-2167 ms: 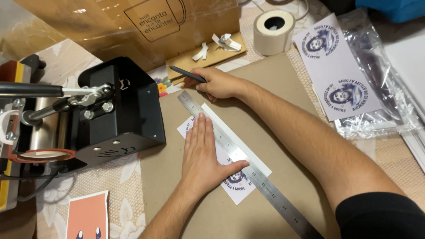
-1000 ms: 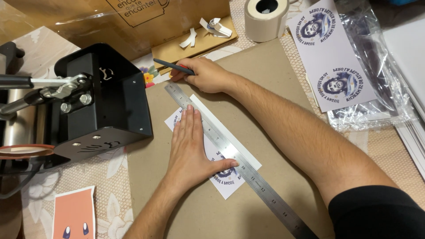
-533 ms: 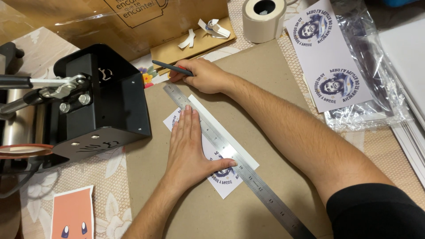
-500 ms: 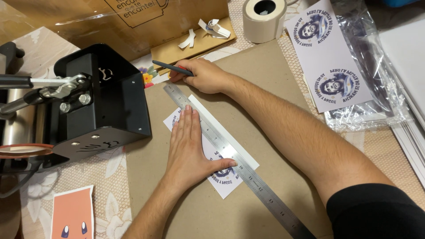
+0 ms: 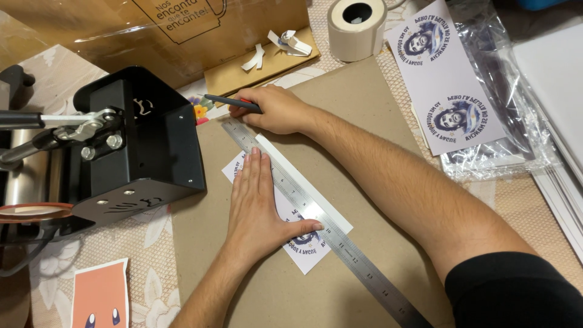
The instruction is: Cutting out printed circular designs from a sheet of paper using a ruler and a utility knife
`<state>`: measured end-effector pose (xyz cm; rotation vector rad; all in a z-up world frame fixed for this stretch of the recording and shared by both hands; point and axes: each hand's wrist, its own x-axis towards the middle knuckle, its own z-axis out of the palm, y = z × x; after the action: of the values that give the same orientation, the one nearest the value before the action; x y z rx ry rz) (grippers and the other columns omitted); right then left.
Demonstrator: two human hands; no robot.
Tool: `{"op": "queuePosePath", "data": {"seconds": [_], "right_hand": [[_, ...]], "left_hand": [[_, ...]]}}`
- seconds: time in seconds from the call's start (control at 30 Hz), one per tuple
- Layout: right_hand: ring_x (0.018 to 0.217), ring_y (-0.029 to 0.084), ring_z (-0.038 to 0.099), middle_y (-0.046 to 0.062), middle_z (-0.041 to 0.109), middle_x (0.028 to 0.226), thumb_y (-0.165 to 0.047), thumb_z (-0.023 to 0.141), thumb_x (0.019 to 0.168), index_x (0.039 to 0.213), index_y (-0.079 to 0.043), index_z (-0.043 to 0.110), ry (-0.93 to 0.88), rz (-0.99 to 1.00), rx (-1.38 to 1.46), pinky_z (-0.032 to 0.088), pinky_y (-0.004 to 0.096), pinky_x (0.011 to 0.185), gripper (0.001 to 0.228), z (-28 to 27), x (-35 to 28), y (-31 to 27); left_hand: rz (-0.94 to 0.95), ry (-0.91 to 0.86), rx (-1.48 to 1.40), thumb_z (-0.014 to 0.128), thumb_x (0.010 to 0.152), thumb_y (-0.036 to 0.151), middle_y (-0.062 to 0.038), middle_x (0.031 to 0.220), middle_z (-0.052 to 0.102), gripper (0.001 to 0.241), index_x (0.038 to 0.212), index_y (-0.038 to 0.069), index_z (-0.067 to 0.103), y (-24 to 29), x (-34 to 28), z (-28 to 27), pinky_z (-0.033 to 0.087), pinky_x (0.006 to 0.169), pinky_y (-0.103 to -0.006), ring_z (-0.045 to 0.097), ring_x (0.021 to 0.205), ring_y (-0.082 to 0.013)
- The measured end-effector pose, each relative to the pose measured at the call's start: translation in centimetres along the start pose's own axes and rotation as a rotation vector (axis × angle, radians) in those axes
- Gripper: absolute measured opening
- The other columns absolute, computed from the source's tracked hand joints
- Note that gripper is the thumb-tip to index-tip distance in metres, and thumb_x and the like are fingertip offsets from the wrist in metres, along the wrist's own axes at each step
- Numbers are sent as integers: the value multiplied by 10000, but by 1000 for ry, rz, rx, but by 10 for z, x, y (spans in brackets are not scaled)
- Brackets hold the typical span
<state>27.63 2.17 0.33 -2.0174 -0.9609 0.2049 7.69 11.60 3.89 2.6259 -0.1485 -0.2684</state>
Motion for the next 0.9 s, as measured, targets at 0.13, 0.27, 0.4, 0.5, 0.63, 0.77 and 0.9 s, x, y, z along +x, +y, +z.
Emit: {"op": "queuePosePath", "data": {"seconds": [0.13, 0.27, 0.4, 0.5, 0.63, 0.77, 0.9], "right_hand": [[973, 315, 715, 10, 770, 944, -291, 690, 887, 1054, -226, 679, 118, -26, -23, 525, 459, 876, 180, -1, -21, -10], [774, 393, 685, 122, 674, 739, -390, 732, 827, 877, -123, 613, 90, 76, -145, 518, 480, 703, 296, -30, -99, -69], [765, 375, 688, 79, 669, 718, -359, 730, 755, 895, -167, 617, -136, 309, -238, 545, 477, 671, 263, -18, -207, -88], [679, 315, 657, -2, 695, 731, -394, 678, 734, 862, -222, 525, -252, 443, -302, 479, 459, 586, 264, 3, -267, -92], [667, 239, 644, -72, 675, 762, -440, 706, 779, 847, -246, 505, -214, 389, -339, 481, 423, 558, 287, 18, -299, -90], [654, 246, 624, -42, 621, 738, -344, 656, 759, 802, -214, 486, -166, 239, -334, 462, 429, 535, 218, 21, -301, -90], [590, 263, 589, -19, 586, 696, -258, 624, 723, 792, -186, 471, -105, 141, -315, 434, 434, 473, 183, 21, -300, -90]], "left_hand": [[0, 9, 10, 906, 542, 742, -302, 1647, 62, 1507, 1546, -102, 162, -2, -3, 1, -93, 1224, -464, -11, 1540, -412], [9, -7, 56, 861, 556, 781, -271, 1656, 44, 1513, 1559, -76, 121, -12, -1, 8, -76, 1240, -477, -5, 1542, -404], [-1, -6, 61, 856, 558, 787, -281, 1652, 68, 1496, 1551, -84, 153, -17, -3, 13, -55, 1239, -476, 9, 1545, -398], [140, 190, 275, 740, 599, 883, -232, 1663, 43, 1496, 1567, -49, 82, -31, -1, 29, 47, 1239, -475, 32, 1548, -343], [94, 159, 238, 775, 560, 880, -230, 1665, 21, 1548, 1570, -39, 46, -27, -2, 26, 48, 1227, -487, 24, 1547, -345], [111, 170, 254, 755, 553, 893, -239, 1663, 44, 1539, 1572, -34, 67, -28, -2, 26, 61, 1227, -491, 50, 1547, -347], [107, 153, 265, 779, 552, 885, -243, 1661, 29, 1554, 1571, -40, 56, -27, -1, 25, 53, 1227, -489, 39, 1545, -357]]}}
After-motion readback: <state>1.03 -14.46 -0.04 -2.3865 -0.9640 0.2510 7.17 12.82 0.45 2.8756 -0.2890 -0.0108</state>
